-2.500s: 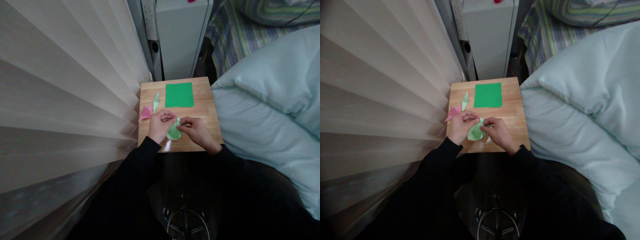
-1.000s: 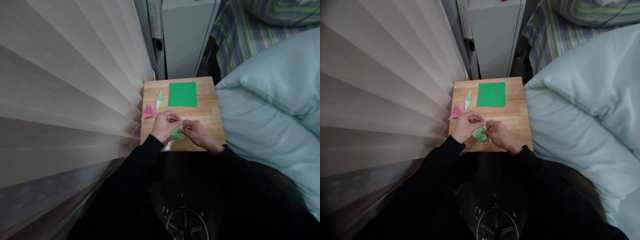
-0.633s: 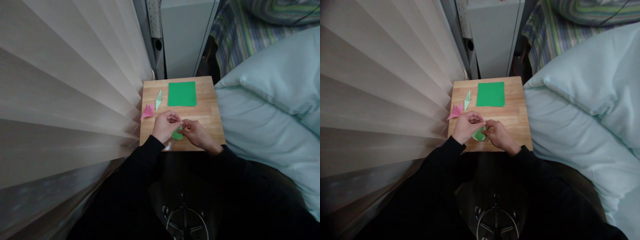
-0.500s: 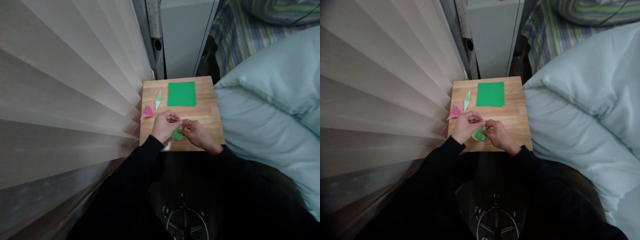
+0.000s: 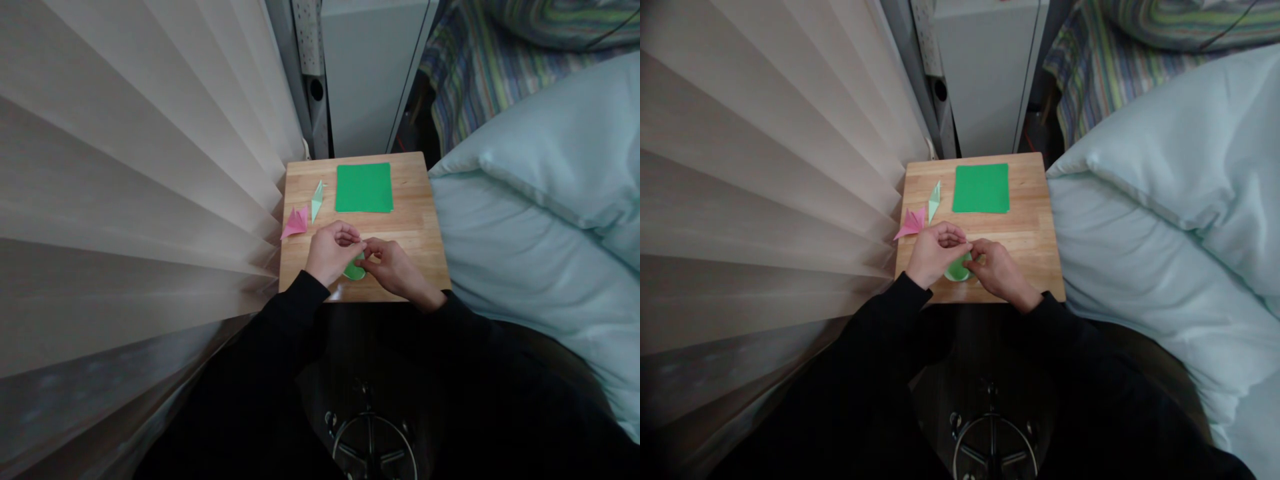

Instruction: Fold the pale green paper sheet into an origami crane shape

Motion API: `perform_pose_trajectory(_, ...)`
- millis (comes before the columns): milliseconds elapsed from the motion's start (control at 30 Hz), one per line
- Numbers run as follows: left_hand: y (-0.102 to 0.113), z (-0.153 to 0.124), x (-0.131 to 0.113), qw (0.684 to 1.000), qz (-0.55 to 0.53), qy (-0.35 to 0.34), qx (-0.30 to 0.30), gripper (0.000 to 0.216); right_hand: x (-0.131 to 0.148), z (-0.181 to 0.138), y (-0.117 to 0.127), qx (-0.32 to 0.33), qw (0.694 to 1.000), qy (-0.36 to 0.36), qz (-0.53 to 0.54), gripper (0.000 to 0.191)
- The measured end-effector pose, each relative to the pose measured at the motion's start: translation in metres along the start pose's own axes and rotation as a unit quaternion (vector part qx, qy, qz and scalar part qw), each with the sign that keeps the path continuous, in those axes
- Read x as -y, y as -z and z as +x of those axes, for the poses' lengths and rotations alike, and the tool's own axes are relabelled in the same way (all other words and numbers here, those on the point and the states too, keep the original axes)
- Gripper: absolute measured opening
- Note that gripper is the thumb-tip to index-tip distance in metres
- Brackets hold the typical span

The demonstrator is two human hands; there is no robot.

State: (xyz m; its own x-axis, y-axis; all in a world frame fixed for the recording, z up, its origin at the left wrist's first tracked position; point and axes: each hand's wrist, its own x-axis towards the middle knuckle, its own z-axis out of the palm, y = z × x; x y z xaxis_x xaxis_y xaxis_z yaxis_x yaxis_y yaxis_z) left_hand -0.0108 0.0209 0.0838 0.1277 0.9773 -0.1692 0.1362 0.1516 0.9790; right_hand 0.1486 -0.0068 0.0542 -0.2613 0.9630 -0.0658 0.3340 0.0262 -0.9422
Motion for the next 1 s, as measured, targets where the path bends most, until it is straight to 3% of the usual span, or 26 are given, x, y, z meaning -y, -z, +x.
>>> perform_pose_trajectory(533,0.008,0.001,-0.009,0.998,-0.042,0.043,0.010,0.023,0.005,-0.001,0.002,0.008,1.000,-0.005,0.007,0.022)
perform_pose_trajectory(733,0.010,0.007,-0.004,0.999,-0.011,0.011,-0.048,0.028,0.016,-0.001,0.006,-0.003,0.998,-0.054,0.028,0.037)
perform_pose_trajectory(1000,0.010,0.008,0.001,0.996,0.032,-0.006,-0.085,0.026,0.005,-0.001,0.006,-0.031,0.988,-0.039,-0.148,0.006)
